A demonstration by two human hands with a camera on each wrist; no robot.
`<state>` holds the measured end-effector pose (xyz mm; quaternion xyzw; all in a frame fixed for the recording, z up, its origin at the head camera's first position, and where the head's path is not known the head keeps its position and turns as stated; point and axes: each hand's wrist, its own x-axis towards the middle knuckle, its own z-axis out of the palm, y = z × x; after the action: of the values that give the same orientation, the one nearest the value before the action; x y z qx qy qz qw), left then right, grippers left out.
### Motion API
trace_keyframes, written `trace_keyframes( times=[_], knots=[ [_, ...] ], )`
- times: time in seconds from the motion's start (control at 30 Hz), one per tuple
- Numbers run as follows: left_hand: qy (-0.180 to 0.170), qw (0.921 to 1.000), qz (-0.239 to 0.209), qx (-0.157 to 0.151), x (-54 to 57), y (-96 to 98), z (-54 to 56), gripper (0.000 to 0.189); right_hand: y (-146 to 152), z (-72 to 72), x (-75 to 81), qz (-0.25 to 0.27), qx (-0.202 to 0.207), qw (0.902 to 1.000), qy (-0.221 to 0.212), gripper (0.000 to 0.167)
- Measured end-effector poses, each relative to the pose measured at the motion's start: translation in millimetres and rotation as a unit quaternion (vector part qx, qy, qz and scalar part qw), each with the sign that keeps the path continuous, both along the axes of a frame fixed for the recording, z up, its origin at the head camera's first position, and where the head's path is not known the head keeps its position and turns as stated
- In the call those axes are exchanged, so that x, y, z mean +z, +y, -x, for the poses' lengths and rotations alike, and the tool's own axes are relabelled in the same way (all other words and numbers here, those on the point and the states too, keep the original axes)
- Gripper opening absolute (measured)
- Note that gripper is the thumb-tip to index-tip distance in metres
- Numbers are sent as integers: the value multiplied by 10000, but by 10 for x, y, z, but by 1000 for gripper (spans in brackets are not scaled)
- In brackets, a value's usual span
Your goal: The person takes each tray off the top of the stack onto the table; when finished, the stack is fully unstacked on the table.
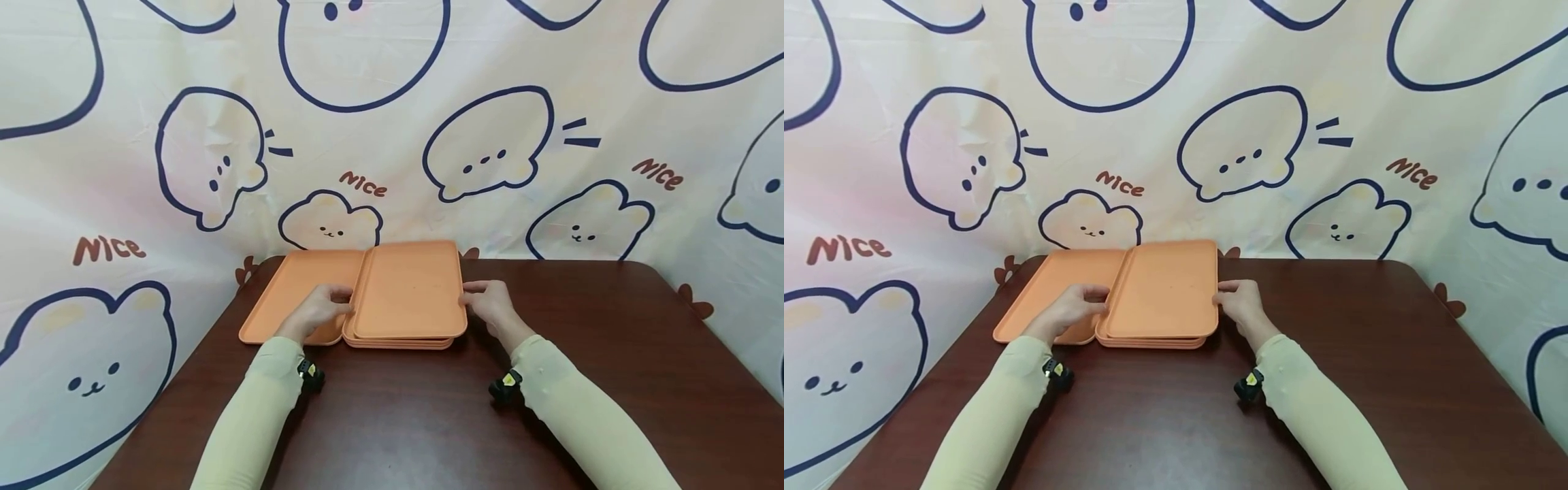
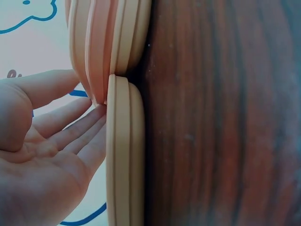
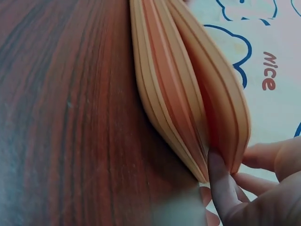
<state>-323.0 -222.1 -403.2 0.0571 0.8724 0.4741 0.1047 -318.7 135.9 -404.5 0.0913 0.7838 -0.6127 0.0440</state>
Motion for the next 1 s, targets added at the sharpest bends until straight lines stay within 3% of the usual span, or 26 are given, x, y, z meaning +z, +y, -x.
trace_keyframes(
  times=[0.17, 0.47, 1.0],
  knots=[
    [17, 10000, 34, 28, -27, 4, 2, 53, 46, -18, -34, 505, -168, 9985, -116, 47],
    [-73, 9997, -9, 225, -39, 27, 18, 51, 299, -101, -41, 739, -518, 9958, -173, 45],
    [-187, 9994, 43, 294, 1, 31, 18, 51, 1197, -283, 118, 1111, -1099, 9866, -470, 54]
  ],
)
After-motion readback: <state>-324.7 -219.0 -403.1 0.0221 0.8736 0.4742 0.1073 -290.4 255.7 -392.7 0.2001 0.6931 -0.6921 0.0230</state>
